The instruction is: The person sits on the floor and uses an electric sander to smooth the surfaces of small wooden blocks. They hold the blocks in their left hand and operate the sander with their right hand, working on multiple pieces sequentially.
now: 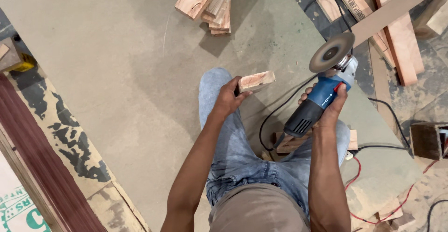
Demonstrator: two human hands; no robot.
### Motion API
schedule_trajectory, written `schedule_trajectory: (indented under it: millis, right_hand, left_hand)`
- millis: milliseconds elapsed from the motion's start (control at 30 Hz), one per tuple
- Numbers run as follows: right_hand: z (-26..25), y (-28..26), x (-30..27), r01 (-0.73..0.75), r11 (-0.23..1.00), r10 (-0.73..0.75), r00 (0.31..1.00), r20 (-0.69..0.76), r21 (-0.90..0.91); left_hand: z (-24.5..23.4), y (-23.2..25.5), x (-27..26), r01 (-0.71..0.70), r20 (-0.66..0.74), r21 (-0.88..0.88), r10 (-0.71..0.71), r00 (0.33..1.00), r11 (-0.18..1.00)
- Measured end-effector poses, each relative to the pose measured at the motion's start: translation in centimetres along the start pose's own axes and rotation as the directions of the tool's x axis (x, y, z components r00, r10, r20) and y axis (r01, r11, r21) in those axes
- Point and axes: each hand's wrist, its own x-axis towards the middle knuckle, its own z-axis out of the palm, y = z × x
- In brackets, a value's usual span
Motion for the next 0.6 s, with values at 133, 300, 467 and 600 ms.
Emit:
schedule_trajectory:
  millis: [133,300,467,600]
  right_hand:
    - [-0.3,0.1,0.0,0.004,0.999,-0.004,1.000,0.006,0.042]
    - [-0.1,0.1,0.2,0.058,0.996,-0.057,0.998,-0.009,0.074]
    - [0.5,-3.9,0.4,0.026,0.999,-0.023,0.991,0.135,-0.024]
    - [3.5,-9.6,0.5,0.053,0.977,0.010,0.957,0.290,-0.208]
  left_hand:
    - [-0.1,0.1,0.0,0.047,0.016,0.040,-0.047,0.999,0.998]
    - [-0.3,0.6,0.3,0.097,0.035,0.021,-0.097,0.995,0.995]
    - [-0.2,1.2,0.4,0.034,0.060,-0.170,-0.024,0.998,0.985]
    - [0.5,0.4,0.6,-0.047,0.042,-0.273,0.060,0.997,0.961]
